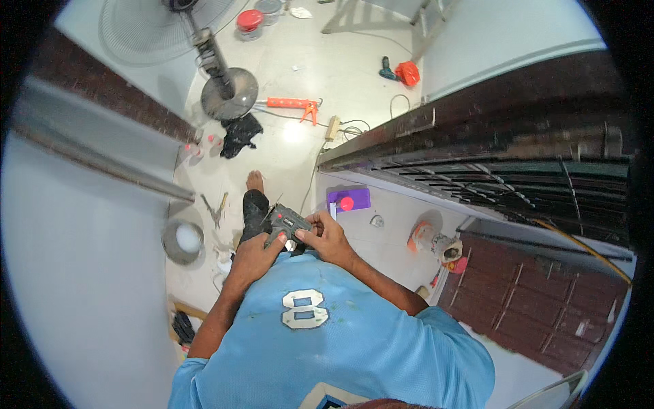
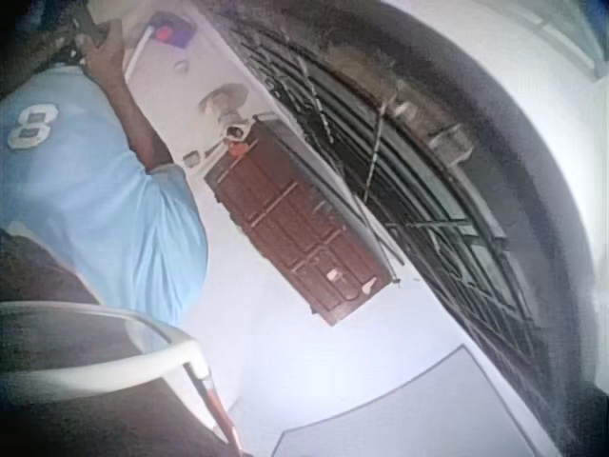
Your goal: The person sits on the floor and uses an angle grinder to cut a metal profile while holding it with pliers. They inspect the cut piece and then place the tools into a bucket before standing up.
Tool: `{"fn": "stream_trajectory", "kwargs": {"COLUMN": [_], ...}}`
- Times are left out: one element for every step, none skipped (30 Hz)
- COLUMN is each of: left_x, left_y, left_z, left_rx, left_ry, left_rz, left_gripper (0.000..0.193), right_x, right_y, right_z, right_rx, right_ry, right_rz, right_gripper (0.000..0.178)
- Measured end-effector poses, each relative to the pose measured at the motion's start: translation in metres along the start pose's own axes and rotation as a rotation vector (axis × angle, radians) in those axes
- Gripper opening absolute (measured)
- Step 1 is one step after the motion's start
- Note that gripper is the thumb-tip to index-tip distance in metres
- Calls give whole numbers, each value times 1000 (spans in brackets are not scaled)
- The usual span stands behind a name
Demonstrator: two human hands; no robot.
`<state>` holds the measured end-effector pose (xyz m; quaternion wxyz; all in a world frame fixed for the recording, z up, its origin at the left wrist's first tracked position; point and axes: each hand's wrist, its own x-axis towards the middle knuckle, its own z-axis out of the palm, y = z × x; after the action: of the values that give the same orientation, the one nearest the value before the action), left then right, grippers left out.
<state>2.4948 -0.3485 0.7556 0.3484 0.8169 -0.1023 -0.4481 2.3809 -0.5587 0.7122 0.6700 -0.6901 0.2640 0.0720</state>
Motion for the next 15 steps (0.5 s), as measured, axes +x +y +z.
{"fn": "stream_trajectory", "kwargs": {"left_x": [17,35,48,60,72,84,98,122,139,155,171,185,197,207,219], "left_y": [5,10,19,29,40,54,56,58,77,96,116,138,154,161,170], "left_z": [-19,-37,-56,-75,-93,-106,-114,-117,-128,-140,-151,-159,-164,-166,-164], "left_rx": [-24,-48,-3,40,83,43,105,166,211,251,288,308,330,326,323], "left_ry": [-21,-44,-51,-57,-64,-70,-25,19,-22,-59,-97,-137,-178,-167,-165], "left_rz": [-8,-18,-9,1,10,83,143,204,212,220,228,212,197,233,276], "left_gripper": [59,60,60,61,62,64,65,66,70,74,78,79,79,79,79], "right_x": [19,38,52,63,73,86,98,114,120,126,135,146,156,166,173], "right_y": [-13,-26,-40,-52,-63,-75,-83,-92,-96,-110,-127,-136,-144,-148,-145], "right_z": [6,12,17,20,22,26,29,20,21,18,11,8,4,0,-5], "right_rx": [-13,-27,-39,-69,-101,-132,-135,-138,-125,-42,22,98,173,249,219], "right_ry": [20,39,52,106,157,196,255,314,373,401,438,480,523,568,588], "right_rz": [15,31,52,60,69,73,33,-6,-22,3,9,-35,-81,-128,-104], "right_gripper": [48,47,45,45,45,45,46,48,49,47,46,45,44,44,43]}}
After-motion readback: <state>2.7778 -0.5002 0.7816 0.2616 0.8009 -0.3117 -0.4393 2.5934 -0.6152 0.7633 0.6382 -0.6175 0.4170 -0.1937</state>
